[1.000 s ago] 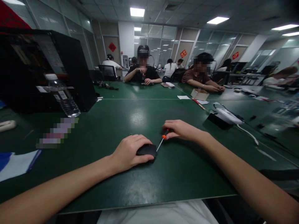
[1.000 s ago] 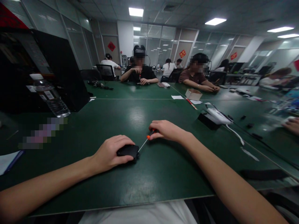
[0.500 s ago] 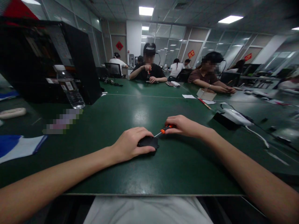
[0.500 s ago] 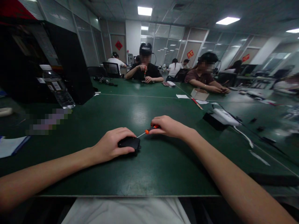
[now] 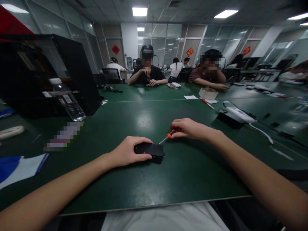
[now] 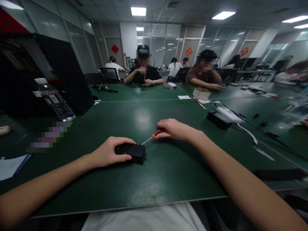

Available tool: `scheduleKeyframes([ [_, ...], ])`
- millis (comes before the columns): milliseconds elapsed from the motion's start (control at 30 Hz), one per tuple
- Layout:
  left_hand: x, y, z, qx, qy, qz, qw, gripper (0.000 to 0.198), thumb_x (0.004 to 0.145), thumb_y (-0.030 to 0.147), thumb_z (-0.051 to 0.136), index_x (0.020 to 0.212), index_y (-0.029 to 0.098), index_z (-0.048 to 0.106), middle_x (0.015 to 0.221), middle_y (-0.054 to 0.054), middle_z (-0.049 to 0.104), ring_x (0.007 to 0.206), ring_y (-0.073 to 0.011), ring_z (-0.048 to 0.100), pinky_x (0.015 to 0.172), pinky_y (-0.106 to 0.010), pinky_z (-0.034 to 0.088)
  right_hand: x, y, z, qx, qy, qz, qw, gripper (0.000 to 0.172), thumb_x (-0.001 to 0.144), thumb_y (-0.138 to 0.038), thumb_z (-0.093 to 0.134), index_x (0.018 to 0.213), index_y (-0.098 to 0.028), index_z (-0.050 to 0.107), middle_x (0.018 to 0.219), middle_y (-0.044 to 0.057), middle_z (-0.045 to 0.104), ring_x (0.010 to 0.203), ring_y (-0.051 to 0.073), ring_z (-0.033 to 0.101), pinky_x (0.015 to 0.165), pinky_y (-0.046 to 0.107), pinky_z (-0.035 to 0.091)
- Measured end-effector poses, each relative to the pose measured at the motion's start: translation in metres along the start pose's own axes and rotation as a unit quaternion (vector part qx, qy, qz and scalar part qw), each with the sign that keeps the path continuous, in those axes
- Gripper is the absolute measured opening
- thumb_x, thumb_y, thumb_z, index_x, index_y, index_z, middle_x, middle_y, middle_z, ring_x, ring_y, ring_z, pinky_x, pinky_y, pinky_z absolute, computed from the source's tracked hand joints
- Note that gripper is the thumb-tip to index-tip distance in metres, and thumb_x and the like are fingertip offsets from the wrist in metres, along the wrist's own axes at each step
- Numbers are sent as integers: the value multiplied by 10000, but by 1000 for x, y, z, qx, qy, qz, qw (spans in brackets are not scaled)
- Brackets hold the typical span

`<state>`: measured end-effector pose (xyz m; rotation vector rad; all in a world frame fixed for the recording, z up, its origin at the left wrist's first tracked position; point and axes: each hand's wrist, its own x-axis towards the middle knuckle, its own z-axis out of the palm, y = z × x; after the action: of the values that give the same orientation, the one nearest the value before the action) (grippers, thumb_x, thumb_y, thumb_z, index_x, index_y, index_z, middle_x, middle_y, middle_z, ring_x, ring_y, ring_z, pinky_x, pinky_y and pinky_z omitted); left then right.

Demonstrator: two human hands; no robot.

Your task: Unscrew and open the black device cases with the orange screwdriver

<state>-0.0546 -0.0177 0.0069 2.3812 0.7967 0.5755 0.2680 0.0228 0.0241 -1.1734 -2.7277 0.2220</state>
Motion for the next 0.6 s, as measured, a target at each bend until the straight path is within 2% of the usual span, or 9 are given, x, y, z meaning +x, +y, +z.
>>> scheduleKeyframes([
  [167, 2, 3, 4, -18, 9, -9, 1000, 407, 832, 397, 777, 1172, 183, 714, 1027, -33, 762, 870, -190, 690, 774, -269, 487, 0, 5, -1, -10, 16, -3, 1000, 422, 915, -571, 627, 1014, -164, 674, 968, 103, 667, 828, 220, 638, 717, 302, 457],
  [300, 2, 3, 3, -23, 9, -10, 1000, 403, 831, 395, 777, 1166, 179, 715, 1039, -39, 761, 886, -195, 691, 799, -276, 491, -3, 6, -1, -19, 37, -32, 999, 285, 986, -378, 554, 1166, -200, 682, 1123, 115, 670, 956, 235, 661, 825, 337, 499],
  [400, 1, 3, 3, -27, 7, -6, 1000, 406, 837, 389, 775, 1179, 178, 713, 1043, -41, 760, 885, -192, 691, 792, -269, 490, -5, 7, 0, -34, 42, -44, 998, 319, 990, -265, 515, 1259, -207, 675, 1229, 127, 655, 1050, 254, 663, 905, 368, 509],
  [600, 1, 1, 4, -25, 7, -2, 1000, 411, 837, 402, 772, 1176, 178, 714, 1040, -44, 758, 880, -194, 688, 784, -271, 485, -5, 6, 0, -34, 45, -42, 998, 336, 986, -248, 520, 1272, -182, 684, 1227, 139, 661, 1061, 265, 668, 923, 387, 522],
])
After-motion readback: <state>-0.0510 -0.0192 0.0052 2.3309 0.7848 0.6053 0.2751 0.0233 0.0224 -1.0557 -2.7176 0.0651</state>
